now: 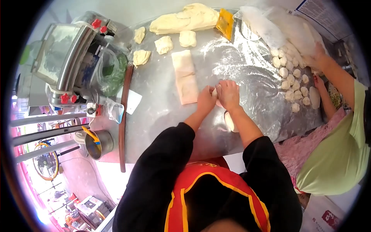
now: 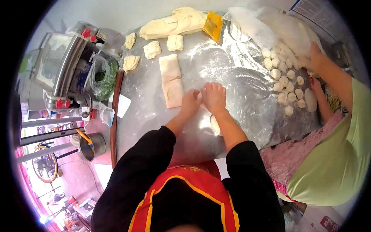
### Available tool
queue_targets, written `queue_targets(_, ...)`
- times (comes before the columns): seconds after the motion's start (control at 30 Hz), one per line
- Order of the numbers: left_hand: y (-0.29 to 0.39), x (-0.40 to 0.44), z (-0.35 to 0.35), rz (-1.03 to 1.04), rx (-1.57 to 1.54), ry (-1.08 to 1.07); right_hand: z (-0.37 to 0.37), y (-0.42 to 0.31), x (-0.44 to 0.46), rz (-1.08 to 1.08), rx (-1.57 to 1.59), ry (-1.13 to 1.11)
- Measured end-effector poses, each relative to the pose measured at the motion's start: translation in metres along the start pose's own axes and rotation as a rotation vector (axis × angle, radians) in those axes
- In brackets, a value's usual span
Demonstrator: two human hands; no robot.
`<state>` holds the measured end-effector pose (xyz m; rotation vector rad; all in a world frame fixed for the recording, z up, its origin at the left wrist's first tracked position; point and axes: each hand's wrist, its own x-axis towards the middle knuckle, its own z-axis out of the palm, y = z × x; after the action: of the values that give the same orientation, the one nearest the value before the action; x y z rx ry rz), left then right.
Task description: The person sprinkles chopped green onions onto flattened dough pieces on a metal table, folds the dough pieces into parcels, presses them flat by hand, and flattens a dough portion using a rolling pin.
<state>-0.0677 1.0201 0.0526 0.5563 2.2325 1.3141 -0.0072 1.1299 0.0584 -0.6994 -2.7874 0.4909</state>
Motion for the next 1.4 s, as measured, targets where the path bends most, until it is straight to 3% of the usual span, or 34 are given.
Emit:
queue_targets(0.1,0.003,0.007,-0.010,-0.016,-0.049,-0.098,0.000,0.000,0.006,0.039,-0.030,-0.096)
queue_targets(0.17,0.000,0.008,-0.016,0.008,-0.109,-0.202,-0.002,-0.004,-0.001,-0.092,0.011,0.069)
queue_targets(0.2,-0.004,0.005,-0.020,0.115,-0.017,-0.120,-0.004,-0.004,-0.008,-0.160,0.032,0.144)
queue_targets(0.27,-0.011,-0.006,-0.036,0.326,0.176,0.034,-0.012,-0.007,-0.024,-0.300,-0.065,0.068)
queue_targets(0.33,-0.014,-0.014,-0.074,0.262,0.136,0.228,-0.015,0.001,-0.025,-0.313,-0.161,0.014)
queue_targets(0.4,-0.027,-0.010,-0.108,0.161,0.363,0.331,-0.014,0.022,-0.017,-0.215,-0.255,-0.040)
queue_targets(0.53,-0.046,0.002,-0.118,-0.235,-0.021,0.209,-0.025,0.029,0.001,-0.101,-0.112,0.157)
queue_targets(0.6,-0.034,0.013,-0.111,-0.355,-0.046,0.236,-0.007,-0.002,0.000,-0.012,0.309,0.126)
queue_targets(0.67,-0.012,0.021,-0.112,-0.525,-0.391,0.059,0.026,-0.026,0.004,0.173,0.687,-0.153)
queue_targets(0.7,-0.006,0.022,-0.111,-0.610,-0.561,-0.029,0.035,-0.046,0.008,0.402,1.001,-0.258)
queue_targets(0.8,-0.029,0.023,-0.084,-0.263,-0.219,0.189,0.057,-0.064,0.013,0.503,1.173,-0.194)
queue_targets(0.83,-0.036,0.021,-0.078,-0.058,0.089,0.204,0.060,-0.064,0.011,0.549,1.307,-0.170)
queue_targets(0.93,0.028,-0.010,-0.078,-0.005,0.139,0.191,0.030,-0.061,0.004,0.782,1.556,-0.245)
queue_targets(1.07,0.041,0.005,-0.060,0.159,0.048,0.071,-0.010,-0.049,0.006,0.786,1.475,-0.004)
queue_targets(1.17,0.042,0.044,-0.036,0.105,-0.031,0.105,-0.025,-0.029,0.028,0.576,1.267,0.204)
queue_targets(1.27,0.012,0.064,-0.015,0.043,0.082,0.093,-0.007,-0.016,0.028,0.500,0.750,-0.005)
queue_targets(1.3,0.004,0.064,-0.012,0.018,0.141,0.083,0.019,0.002,0.021,0.217,0.439,0.093)
queue_targets(1.4,-0.008,0.040,-0.027,-0.052,0.198,0.018,0.015,-0.023,-0.008,0.257,0.527,0.059)
